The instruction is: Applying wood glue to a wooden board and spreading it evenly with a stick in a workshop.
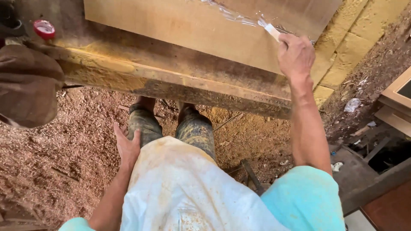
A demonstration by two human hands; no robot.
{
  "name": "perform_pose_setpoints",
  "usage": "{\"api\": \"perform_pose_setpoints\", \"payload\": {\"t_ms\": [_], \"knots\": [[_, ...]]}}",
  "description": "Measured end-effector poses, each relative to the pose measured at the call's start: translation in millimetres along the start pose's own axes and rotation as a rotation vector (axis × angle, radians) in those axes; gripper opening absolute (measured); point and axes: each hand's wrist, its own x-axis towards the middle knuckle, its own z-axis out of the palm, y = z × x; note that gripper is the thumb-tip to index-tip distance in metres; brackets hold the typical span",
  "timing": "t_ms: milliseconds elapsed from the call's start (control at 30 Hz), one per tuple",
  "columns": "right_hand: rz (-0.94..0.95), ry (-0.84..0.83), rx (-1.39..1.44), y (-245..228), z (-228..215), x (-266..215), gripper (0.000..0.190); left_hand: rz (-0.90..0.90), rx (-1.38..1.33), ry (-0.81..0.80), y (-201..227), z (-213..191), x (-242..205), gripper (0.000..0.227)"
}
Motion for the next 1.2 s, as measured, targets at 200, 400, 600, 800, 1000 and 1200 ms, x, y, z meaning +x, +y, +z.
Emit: {"api": "perform_pose_setpoints", "payload": {"t_ms": [200,400,600,800,1000,1200], "knots": [[-0.035,0.144,0.135,-14,24,-6,0.018,0.066,-0.022,0.032,-1,18,11,0.088],[-0.103,0.291,0.304,-64,25,-23,0.018,0.020,0.029,0.027,-12,17,3,0.089],[0.192,0.312,0.463,-94,55,-22,0.026,0.050,-0.012,0.014,-5,23,11,0.089],[0.152,0.474,0.465,-135,85,-32,0.027,0.173,-0.025,0.125,-33,32,10,0.091],[-0.164,0.367,0.124,-104,33,25,0.022,0.160,-0.026,0.125,-41,38,21,0.091],[-0.071,0.055,-0.229,54,0,14,0.015,0.220,-0.062,0.116,-39,41,26,0.086]]}}
